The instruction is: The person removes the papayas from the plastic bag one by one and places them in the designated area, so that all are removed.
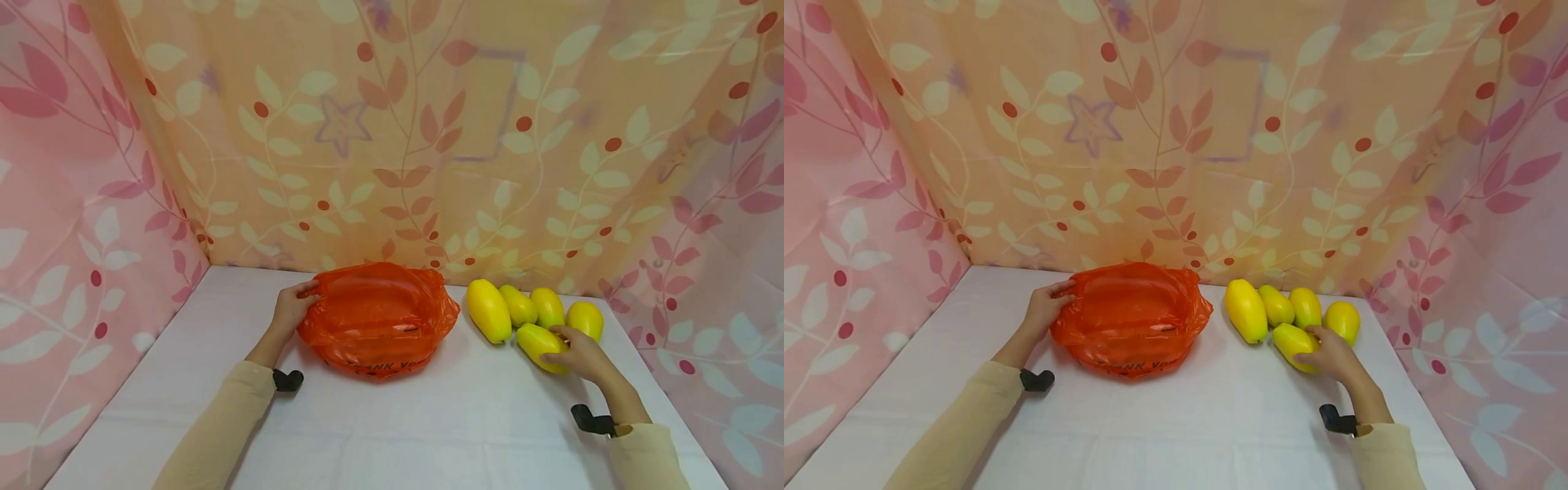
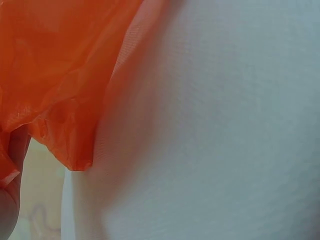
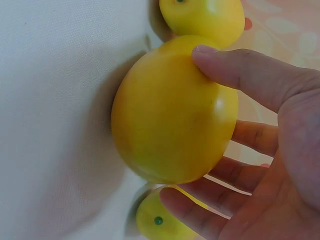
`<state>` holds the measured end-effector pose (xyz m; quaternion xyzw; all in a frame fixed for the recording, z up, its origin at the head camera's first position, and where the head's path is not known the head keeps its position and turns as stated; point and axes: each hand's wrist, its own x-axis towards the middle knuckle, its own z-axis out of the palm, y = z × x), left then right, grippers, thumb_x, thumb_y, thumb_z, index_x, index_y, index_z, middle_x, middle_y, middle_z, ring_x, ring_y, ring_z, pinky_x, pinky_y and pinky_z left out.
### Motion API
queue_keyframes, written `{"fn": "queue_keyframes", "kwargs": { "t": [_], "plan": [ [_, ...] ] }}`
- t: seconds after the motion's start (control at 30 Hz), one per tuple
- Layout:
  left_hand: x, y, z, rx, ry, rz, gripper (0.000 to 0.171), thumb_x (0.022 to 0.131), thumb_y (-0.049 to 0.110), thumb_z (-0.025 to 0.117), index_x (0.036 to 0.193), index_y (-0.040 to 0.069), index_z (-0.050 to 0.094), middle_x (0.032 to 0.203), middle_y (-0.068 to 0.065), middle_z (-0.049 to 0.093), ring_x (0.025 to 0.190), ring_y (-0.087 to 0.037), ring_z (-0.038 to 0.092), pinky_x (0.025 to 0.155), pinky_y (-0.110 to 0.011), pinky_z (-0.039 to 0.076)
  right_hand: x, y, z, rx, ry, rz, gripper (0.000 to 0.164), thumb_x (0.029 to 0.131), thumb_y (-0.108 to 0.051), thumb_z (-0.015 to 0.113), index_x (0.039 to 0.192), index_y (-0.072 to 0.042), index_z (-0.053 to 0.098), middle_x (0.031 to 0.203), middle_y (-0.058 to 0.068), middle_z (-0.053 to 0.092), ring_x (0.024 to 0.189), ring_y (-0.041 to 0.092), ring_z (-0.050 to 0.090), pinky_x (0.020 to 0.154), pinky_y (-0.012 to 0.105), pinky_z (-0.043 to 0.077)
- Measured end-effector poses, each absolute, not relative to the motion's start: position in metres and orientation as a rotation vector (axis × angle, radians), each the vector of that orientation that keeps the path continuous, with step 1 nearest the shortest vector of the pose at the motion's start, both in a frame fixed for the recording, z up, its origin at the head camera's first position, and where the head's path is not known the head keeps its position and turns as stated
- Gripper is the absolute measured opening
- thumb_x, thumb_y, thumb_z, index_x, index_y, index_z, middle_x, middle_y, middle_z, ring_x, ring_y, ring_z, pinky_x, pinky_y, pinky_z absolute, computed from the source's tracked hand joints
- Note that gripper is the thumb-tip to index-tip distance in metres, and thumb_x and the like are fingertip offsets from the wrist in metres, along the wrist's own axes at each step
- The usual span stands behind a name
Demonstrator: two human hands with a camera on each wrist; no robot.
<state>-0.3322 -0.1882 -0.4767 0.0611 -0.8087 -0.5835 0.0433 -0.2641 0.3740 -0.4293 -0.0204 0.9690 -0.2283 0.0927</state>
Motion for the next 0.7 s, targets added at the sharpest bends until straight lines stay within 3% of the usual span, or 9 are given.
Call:
{"fn": "queue_keyframes", "kwargs": {
  "t": [0.7],
  "plan": [
    [-0.322, -0.197, -0.471, 0.133, -2.537, -1.748, 0.043, 0.094, 0.011, 0.061, 0.136, 0.004, 0.056, 0.145, -0.019, 0.050, 0.134, -0.033, 0.044, 0.113, -0.047, 0.038, -0.257, 0.370, -0.426, -0.093, 2.895, -0.668, 0.084, 0.081, -0.046, 0.075, 0.135, 0.011, 0.046, 0.130, 0.037, 0.051, 0.108, 0.047, 0.052, 0.089, 0.060, 0.049]
  ]
}}
